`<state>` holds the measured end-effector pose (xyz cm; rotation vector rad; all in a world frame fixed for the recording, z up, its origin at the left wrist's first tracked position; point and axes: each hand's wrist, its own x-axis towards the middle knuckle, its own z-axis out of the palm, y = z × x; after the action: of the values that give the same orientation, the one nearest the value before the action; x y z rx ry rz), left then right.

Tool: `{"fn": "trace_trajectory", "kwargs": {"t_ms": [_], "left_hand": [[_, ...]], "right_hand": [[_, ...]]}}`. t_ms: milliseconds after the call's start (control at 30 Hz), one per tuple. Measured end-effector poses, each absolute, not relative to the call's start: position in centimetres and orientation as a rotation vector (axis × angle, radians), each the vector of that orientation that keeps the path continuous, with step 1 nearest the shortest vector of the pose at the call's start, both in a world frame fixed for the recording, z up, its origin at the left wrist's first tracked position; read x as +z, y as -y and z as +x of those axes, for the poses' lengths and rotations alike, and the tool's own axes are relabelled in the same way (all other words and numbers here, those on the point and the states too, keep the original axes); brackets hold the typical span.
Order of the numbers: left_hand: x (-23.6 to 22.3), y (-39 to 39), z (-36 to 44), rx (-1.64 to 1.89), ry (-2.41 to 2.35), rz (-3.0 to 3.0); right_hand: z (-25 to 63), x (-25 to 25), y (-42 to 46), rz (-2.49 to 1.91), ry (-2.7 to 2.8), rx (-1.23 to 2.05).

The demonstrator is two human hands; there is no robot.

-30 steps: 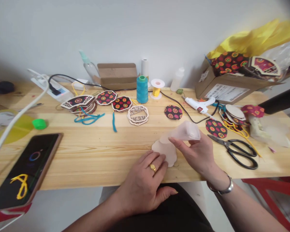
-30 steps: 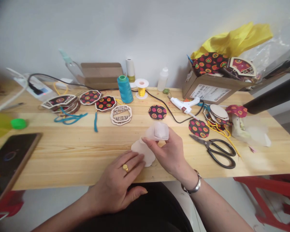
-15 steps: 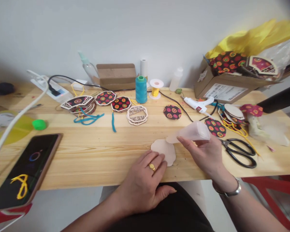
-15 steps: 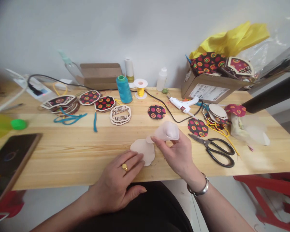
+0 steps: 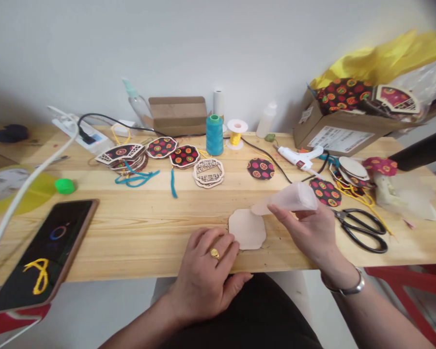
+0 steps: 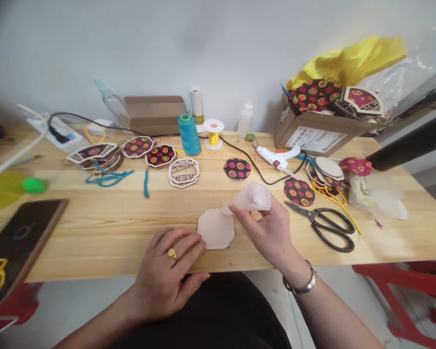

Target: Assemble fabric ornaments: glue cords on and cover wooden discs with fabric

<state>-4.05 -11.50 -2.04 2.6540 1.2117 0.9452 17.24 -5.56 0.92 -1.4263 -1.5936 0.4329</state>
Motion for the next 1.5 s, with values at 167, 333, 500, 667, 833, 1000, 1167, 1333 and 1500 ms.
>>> {"fn": "trace_trajectory", "kwargs": {"t_ms": [167,333,500,667,833,1000,1167,1333,1500], "left_hand": [[-2.0,11.6,-4.1,0.95,-1.206,2.65],[-2.1,11.6,-4.1,0.932,-1.24,2.645],[-2.3,11.7,-4.2,0.897,-1.25,2.669],[-2.5,11.7,-4.2,0.875,-1.234,2.684],[-2.4,11.7,-4.1,0.862,-1.225,2.684],[-2.4,11.7,-4.2,0.854,-1.227,2.694],[-2.4,11.7,-4.3,0.851,-1.231,2.694],[-2.4,11.7,-4.2,0.841,-1.23,2.706],[-2.4,11.7,-4.1,0.849,-1.234,2.703]], "right_hand": [[16.9,1.2,6.1,-1.389,1.537,0.451],[15.8,1.5,6.5,-1.316,1.631,0.604],[15.0,0.9,6.4,-1.304,1.677,0.701],[14.6,0.8,6.3,-1.295,1.732,0.661],[14.5,0.7,5.9,-1.292,1.728,0.647],[14.5,0.5,5.7,-1.254,1.734,0.626],[14.7,1.0,6.2,-1.271,1.785,0.654],[15.1,1.3,6.8,-1.201,1.87,0.762],[14.9,1.0,6.5,-1.23,1.83,0.741]]}}
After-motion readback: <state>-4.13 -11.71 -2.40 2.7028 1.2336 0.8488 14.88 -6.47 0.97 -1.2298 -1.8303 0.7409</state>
